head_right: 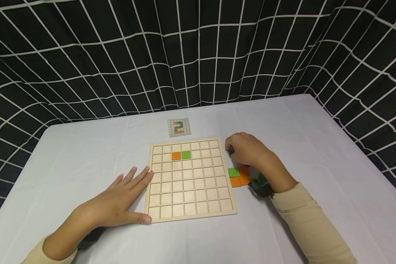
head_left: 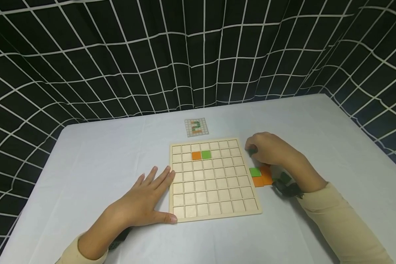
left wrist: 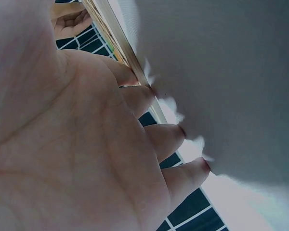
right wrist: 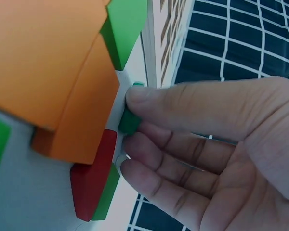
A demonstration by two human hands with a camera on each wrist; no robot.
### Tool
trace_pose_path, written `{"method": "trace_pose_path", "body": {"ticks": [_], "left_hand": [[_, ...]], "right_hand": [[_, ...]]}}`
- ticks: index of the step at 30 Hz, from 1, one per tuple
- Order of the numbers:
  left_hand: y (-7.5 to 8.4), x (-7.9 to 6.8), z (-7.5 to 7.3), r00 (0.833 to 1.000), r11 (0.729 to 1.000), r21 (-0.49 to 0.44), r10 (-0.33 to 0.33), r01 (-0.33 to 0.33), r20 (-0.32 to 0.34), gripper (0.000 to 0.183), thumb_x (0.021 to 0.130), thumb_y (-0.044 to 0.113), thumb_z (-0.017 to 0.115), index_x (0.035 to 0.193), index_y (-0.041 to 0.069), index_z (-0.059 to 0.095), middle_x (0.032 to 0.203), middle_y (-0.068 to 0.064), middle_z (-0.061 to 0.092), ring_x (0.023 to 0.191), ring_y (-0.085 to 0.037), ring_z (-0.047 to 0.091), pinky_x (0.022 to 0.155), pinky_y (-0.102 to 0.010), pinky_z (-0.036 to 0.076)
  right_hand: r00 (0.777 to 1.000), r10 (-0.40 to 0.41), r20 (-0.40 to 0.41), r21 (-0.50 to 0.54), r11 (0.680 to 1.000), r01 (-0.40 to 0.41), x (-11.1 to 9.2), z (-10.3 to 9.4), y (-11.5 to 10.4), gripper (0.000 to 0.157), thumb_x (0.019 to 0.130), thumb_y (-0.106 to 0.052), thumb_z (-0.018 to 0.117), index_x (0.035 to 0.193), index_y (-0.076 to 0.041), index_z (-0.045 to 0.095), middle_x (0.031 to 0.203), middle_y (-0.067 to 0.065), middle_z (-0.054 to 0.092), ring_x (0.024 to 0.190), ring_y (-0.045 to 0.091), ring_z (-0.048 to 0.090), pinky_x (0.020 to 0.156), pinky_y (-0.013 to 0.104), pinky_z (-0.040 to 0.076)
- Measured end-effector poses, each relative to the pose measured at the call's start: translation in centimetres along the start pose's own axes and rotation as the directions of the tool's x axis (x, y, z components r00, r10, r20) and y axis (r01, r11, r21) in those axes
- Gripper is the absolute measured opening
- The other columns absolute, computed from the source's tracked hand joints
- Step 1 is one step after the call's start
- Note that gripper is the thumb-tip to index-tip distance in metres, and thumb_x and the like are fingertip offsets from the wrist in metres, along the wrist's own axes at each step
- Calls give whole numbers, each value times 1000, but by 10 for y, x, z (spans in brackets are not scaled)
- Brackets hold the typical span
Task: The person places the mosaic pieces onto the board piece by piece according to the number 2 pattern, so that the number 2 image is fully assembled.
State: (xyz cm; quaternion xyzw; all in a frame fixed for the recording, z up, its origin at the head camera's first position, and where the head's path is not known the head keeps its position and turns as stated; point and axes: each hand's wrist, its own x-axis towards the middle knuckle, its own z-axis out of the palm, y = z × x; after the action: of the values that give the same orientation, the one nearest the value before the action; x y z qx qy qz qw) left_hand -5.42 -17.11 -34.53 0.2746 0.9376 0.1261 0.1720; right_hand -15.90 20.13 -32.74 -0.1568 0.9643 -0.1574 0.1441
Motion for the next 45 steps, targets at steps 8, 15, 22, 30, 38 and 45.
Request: {"method": "trace_pose_path", "body": {"ticks": [8, 15, 22, 30, 38, 45], "left_hand": [[0, 1, 0, 1000, 1000, 4, 2, -2, 1, 118, 77, 82, 58, 162, 9, 17, 167, -8, 12, 150, -42, 5, 114, -66, 12], [0, 1, 1, 1000, 1000, 13, 6, -6, 0, 118, 77, 82, 57, 162, 10, 16, 167, -8, 12, 150, -42, 5, 115, -66, 12], [0, 1, 0, 1000, 1000, 13, 5, -5, 0, 118, 77, 81, 59, 161, 9, 17, 167, -9, 12, 150, -43, 6, 114, -67, 12], [0, -1, 0, 1000, 1000, 14, 0, 0, 1, 118, 78, 81, 59, 162, 10, 16, 167, -8, 11, 150, -42, 5, 115, -66, 11], [1, -1, 1, 1000, 1000, 14, -1, 2, -6, 118, 77, 80, 60, 161, 9, 18, 167, -9, 12, 150, -43, 6, 114, -66, 12], [1, -1, 1, 1000, 1000, 7, 4, -4, -8, 117, 78, 80, 60, 161, 8, 18, 167, -9, 13, 150, -43, 6, 114, -67, 13]], "right_hand": [[999, -20, -28, -5, 1000, 20, -1, 1, 0, 35, 78, 8, 72, 112, -1, 73, 109, 13, 69, 82, 25, 57, 67, 34, 52], [998, -45, -37, -4, 999, 45, -3, 0, 2, 29, 80, 3, 70, 108, -2, 74, 111, 13, 68, 85, 25, 56, 72, 37, 53], [991, -106, -79, 40, 993, 110, -1, 1, 0, 29, 79, 1, 72, 108, -2, 74, 112, 13, 68, 88, 26, 57, 80, 41, 54], [977, -194, -91, 65, 978, 200, 2, 3, -10, 26, 79, 1, 74, 104, -3, 75, 106, 9, 69, 86, 22, 59, 80, 40, 54], [965, -260, -37, 42, 964, 261, 10, 2, -24, 25, 79, 1, 74, 103, -4, 76, 107, 8, 69, 94, 23, 59, 88, 44, 51], [956, -291, -33, 31, 956, 292, 18, 6, -36, 25, 79, 0, 75, 104, -3, 76, 109, 7, 69, 99, 22, 61, 91, 42, 51]]}}
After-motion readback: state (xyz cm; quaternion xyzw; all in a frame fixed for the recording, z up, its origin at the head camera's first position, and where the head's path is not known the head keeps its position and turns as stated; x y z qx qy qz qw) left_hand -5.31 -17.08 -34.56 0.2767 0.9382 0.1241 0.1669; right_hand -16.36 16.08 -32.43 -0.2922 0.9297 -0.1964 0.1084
